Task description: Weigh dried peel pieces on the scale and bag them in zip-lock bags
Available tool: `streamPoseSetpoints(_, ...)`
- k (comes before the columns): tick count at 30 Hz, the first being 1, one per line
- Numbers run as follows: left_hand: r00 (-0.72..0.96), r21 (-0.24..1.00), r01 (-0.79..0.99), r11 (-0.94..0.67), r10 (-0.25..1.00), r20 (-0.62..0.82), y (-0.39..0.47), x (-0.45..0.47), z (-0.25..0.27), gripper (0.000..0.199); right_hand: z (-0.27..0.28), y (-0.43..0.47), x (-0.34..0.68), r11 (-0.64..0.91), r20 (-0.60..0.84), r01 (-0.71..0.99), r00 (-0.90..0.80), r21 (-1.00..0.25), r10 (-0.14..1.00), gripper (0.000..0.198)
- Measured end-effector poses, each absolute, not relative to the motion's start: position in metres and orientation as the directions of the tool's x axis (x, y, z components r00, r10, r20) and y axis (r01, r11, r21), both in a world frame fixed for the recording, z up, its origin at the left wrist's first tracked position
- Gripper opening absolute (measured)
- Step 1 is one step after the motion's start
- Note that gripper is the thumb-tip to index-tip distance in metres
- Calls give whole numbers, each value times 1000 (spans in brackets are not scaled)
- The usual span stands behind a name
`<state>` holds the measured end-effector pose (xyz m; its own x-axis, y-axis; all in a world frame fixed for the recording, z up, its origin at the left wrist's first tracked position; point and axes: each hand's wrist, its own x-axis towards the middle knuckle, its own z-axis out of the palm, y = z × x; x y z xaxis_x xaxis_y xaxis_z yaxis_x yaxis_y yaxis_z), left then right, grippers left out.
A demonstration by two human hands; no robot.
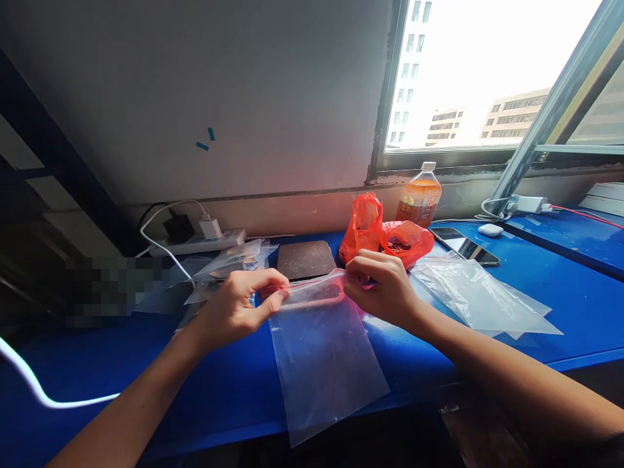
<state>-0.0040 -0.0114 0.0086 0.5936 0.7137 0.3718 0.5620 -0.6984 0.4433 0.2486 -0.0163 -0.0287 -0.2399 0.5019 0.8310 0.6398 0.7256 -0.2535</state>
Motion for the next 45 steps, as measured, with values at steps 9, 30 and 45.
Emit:
streamPoseSetpoints(9, 595, 433, 541, -721, 692, 409, -10, -3, 8, 16, -31, -12, 251, 692, 827, 660, -189, -292, 530, 11)
streamPoseSetpoints(30, 615, 395, 555, -733, 680, 399, -11, -3, 9, 17, -28, -15, 250, 709, 865, 682, -235, -177, 443, 13)
streamPoseSetpoints(45, 645, 393, 531, -751, 659, 387, -14, 1, 8, 16, -32, -12, 249, 651, 853, 741, -227, -162, 470, 19)
